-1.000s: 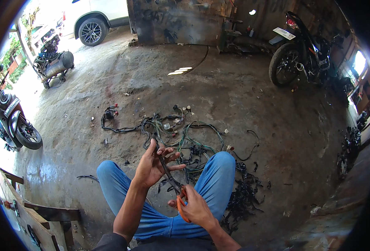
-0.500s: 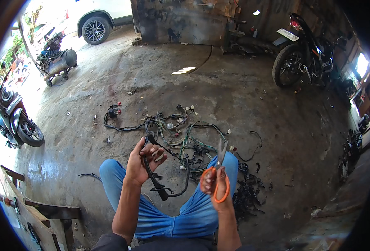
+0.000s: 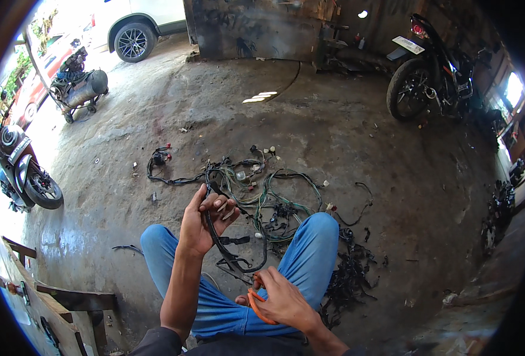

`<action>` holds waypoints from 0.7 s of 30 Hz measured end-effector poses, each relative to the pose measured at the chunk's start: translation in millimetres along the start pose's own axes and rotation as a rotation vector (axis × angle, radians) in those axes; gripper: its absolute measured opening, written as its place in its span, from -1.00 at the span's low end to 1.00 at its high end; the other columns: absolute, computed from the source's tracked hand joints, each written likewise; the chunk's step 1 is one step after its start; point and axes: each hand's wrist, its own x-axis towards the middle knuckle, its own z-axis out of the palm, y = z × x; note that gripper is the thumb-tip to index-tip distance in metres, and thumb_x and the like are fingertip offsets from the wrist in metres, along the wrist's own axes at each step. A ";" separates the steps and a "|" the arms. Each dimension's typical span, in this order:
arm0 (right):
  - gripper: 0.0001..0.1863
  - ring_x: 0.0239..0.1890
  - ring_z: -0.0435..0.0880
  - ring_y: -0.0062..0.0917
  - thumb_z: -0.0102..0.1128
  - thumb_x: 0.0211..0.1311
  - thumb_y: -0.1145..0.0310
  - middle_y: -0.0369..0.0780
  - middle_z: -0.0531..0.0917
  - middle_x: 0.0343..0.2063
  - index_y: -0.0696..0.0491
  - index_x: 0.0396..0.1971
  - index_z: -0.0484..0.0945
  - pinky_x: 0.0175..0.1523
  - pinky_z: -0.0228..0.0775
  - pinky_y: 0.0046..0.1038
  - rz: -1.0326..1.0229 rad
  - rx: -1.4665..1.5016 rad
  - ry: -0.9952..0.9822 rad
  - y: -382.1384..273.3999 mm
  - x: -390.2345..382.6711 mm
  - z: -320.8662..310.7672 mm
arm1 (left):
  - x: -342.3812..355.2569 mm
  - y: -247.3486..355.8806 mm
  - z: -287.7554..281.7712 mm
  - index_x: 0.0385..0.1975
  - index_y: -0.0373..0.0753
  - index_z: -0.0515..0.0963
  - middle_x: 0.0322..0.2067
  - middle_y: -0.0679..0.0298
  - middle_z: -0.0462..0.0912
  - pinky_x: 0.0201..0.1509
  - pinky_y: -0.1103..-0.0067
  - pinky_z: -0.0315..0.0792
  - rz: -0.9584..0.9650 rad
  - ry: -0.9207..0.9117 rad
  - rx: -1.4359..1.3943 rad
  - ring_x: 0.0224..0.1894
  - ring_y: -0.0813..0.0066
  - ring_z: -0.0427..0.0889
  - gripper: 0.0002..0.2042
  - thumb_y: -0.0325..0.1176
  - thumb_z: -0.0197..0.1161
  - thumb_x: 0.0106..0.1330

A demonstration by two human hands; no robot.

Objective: The recorder is repairing a motorcycle wiring harness by using scissors to remove tape and inspect wires.

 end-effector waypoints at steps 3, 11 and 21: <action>-0.28 -0.23 0.60 -0.36 0.53 0.11 -0.14 -0.15 0.48 -0.21 0.19 -0.07 0.47 -0.13 0.49 -0.28 -0.002 -0.014 0.103 5.5 1.5 8.5 | -1.8 -3.7 5.1 -0.72 -0.02 0.20 -0.51 0.35 0.46 0.19 0.27 0.52 0.023 0.035 0.025 -0.12 0.34 0.57 -0.45 0.00 -0.15 0.65; -0.31 -0.23 0.60 -0.32 0.52 0.14 -0.10 -0.14 0.47 -0.23 0.20 -0.06 0.46 -0.16 0.49 -0.25 -0.007 -0.076 0.252 -3.0 1.7 16.8 | -1.2 -16.7 5.8 -0.65 -0.06 0.24 -0.47 0.33 0.46 0.25 0.03 0.58 0.079 0.059 0.000 -0.17 0.38 0.60 -0.47 0.06 -0.15 0.64; -0.52 -0.20 0.59 -0.23 0.43 0.23 0.14 -0.12 0.46 -0.22 0.18 -0.10 0.44 -0.13 0.47 -0.19 0.010 -0.125 0.292 -2.5 -5.7 16.9 | -0.6 -22.2 7.2 -0.59 -0.10 0.30 -0.43 0.33 0.47 0.29 -0.10 0.52 0.091 0.040 -0.006 -0.12 0.35 0.59 -0.49 0.06 -0.14 0.64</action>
